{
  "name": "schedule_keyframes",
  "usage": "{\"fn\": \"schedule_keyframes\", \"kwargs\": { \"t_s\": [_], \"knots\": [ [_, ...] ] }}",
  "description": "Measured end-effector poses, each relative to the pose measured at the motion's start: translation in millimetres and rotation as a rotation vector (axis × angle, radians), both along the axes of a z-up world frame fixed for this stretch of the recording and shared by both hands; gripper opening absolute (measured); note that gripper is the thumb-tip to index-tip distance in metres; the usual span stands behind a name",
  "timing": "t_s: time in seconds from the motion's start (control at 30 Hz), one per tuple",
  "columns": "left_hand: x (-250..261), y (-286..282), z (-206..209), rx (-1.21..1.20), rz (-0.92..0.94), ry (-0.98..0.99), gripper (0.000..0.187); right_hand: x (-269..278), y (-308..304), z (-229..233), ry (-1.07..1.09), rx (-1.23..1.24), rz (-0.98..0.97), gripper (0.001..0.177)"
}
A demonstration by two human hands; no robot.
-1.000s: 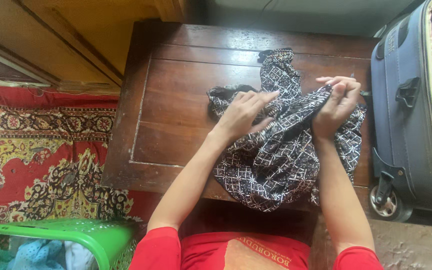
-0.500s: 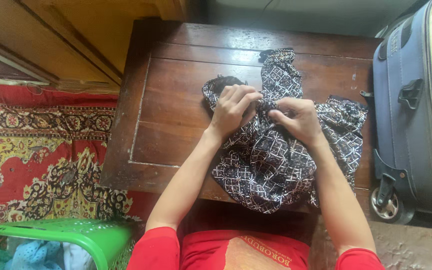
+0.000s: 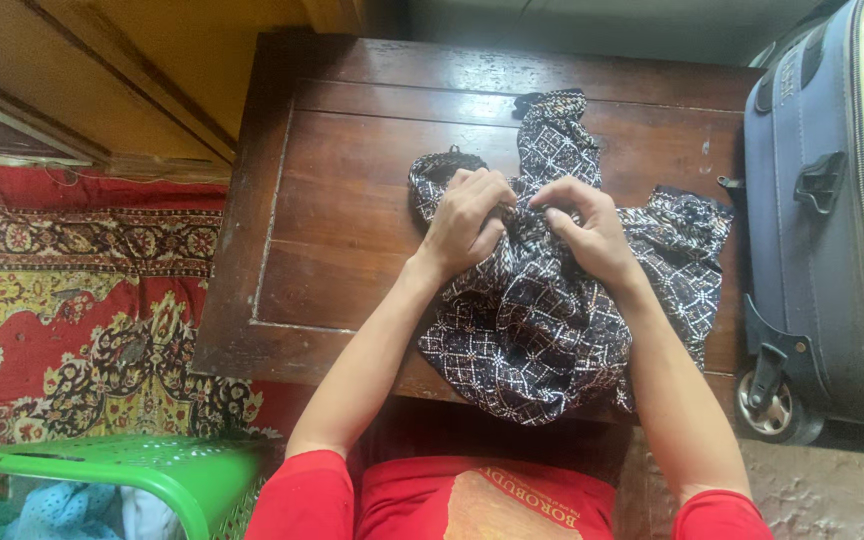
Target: The person picks up a patterned cloth from a basket, spreads it on a wooden table, and folds it.
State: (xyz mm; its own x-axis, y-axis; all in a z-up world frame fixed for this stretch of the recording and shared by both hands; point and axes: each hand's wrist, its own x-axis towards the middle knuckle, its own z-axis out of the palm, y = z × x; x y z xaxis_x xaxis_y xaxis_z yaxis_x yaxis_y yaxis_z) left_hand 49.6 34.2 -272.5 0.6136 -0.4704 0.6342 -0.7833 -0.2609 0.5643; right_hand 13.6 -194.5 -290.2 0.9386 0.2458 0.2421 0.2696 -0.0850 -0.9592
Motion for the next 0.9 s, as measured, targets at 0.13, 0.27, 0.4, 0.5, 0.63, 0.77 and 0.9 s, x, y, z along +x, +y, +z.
{"fn": "schedule_keyframes", "kwargs": {
  "t_s": [0.13,0.27,0.4,0.5,0.63,0.77,0.9],
  "knots": [
    [1.6,-0.8,-3.0,-0.147,-0.023,0.102,0.012,-1.1,-0.5,0.5,0.106,-0.061,0.052,0.021],
    [5.2,2.0,0.8,-0.056,0.012,0.068,0.020,-3.2,2.9,15.0,0.147,-0.174,0.064,0.025],
    [1.4,1.5,3.8,-0.069,0.032,0.024,0.017,-5.8,12.1,21.0,0.275,-0.265,0.015,0.026],
    [-1.2,-1.9,4.2,-0.045,0.057,0.013,0.016,-2.2,10.0,19.7,-0.033,-0.256,0.038,0.013],
    [-1.8,-0.1,9.3,-0.009,0.051,-0.005,0.014,-4.1,11.2,19.4,-0.202,-0.163,-0.030,0.011],
    [-1.2,-0.1,13.6,0.024,0.029,0.007,0.015,-3.4,10.2,14.3,0.026,-0.120,-0.076,0.015],
    [-3.0,-3.0,14.0,-0.002,0.020,0.039,0.016,-2.7,8.2,7.3,0.000,-0.129,-0.077,0.017]
  ]
}}
